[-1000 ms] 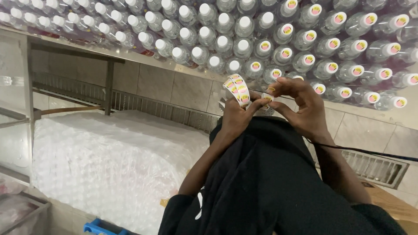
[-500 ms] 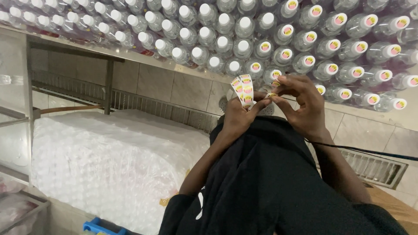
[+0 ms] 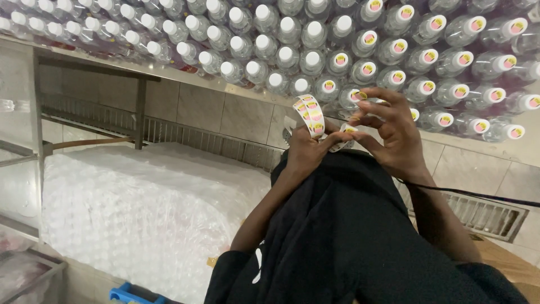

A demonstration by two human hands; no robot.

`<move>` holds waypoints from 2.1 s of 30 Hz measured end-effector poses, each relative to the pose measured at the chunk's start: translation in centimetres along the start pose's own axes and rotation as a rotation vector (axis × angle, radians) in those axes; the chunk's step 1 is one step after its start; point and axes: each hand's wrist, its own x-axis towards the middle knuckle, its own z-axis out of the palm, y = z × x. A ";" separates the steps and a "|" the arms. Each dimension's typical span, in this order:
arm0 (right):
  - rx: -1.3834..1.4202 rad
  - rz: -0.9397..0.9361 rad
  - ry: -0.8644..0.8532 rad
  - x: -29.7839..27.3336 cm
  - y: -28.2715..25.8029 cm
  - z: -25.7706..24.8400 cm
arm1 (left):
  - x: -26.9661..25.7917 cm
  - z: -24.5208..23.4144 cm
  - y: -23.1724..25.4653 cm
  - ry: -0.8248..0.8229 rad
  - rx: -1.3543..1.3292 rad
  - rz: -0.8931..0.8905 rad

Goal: Applying small circular labels to the caps of water bottles.

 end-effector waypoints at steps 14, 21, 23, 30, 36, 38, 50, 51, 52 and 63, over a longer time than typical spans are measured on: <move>-0.244 -0.085 0.004 0.3 -0.3 0.5 | 0.3 -0.2 0.3 -0.001 -0.011 -0.107; -0.171 -0.050 0.036 0.5 0.2 1.1 | 0.4 -0.2 0.4 0.012 0.109 -0.134; -0.131 -0.026 0.054 0.6 0.6 0.9 | 0.4 -0.3 0.1 0.030 0.166 -0.137; -0.002 0.244 0.127 8.0 4.0 -1.0 | -0.8 -3.1 -0.2 0.068 0.073 -0.121; -0.262 0.193 0.175 14.8 10.5 -0.9 | -1.6 -6.5 0.3 0.135 0.010 -0.208; -0.330 0.182 0.158 15.7 11.7 -0.8 | -1.5 -7.3 -0.2 0.168 -0.031 -0.265; -0.666 -0.099 0.085 14.9 14.7 0.4 | 0.0 -12.0 -1.7 0.149 -0.113 -0.260; -0.688 -0.110 0.093 14.8 14.8 0.4 | 0.1 -12.5 -1.9 0.150 -0.100 -0.272; -0.709 -0.120 0.101 14.6 15.0 0.4 | 0.3 -12.8 -2.1 0.151 -0.087 -0.284; -0.644 -0.029 0.252 14.7 15.2 1.3 | 0.8 -17.8 -2.3 0.066 0.043 -0.312</move>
